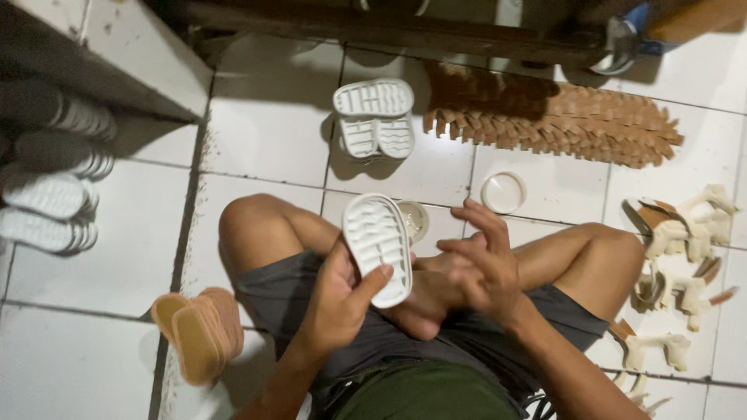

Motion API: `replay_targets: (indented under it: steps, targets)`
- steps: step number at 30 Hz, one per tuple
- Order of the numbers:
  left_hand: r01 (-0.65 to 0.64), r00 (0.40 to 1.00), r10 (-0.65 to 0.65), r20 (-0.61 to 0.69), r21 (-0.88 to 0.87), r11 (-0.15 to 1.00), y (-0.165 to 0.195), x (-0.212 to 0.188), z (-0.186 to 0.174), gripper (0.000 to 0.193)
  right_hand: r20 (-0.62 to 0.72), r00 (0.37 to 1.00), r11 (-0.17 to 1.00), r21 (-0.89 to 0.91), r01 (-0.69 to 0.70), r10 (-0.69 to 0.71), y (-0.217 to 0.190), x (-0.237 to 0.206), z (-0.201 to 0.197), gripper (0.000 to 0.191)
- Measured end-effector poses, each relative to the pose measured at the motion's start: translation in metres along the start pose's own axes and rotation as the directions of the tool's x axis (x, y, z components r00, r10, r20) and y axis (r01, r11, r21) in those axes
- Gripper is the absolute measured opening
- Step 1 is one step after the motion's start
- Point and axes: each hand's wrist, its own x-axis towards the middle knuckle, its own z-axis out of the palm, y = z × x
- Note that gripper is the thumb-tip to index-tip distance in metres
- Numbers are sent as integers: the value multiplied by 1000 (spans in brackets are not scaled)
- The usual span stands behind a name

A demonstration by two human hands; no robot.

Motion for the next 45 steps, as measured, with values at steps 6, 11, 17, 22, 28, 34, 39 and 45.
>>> replay_targets:
  steps: [6, 11, 17, 22, 28, 34, 39, 45]
  targets:
    - [147, 977, -136, 167, -54, 988, 13, -6, 41, 53, -134, 960, 969, -30, 244, -246, -37, 30, -34, 78]
    - [182, 980, -180, 81, -11, 983, 29, 0, 55, 53, -148, 965, 974, 41, 224, -215, -45, 47, -35, 82]
    - [42, 999, -46, 9, 282, 958, 29, 15, 74, 44, -72, 996, 999, 3, 48, -47, -42, 22, -33, 73]
    - [-147, 979, 183, -94, 297, 943, 39, 25, 74, 37, 22, 1000, 990, 138, 17, -21, -63, -3, 2, 63]
    - [-327, 918, 387, 88, 721, 611, 45, 34, 43, 29, 421, 874, 632, 616, -471, 242, -40, -26, 17, 73]
    - [-360, 907, 348, -237, -12, 933, 42, 29, -32, 20, 477, 833, 941, -309, -140, 280, 60, 4, 60, 69]
    - [-189, 947, 136, -290, -161, 969, 15, 23, -32, 26, 443, 883, 876, -475, 84, 155, 81, 8, 84, 78]
    - [24, 981, -32, -192, -46, 999, 8, 1, -11, 47, 359, 933, 934, -336, 117, 13, 77, -11, 55, 47]
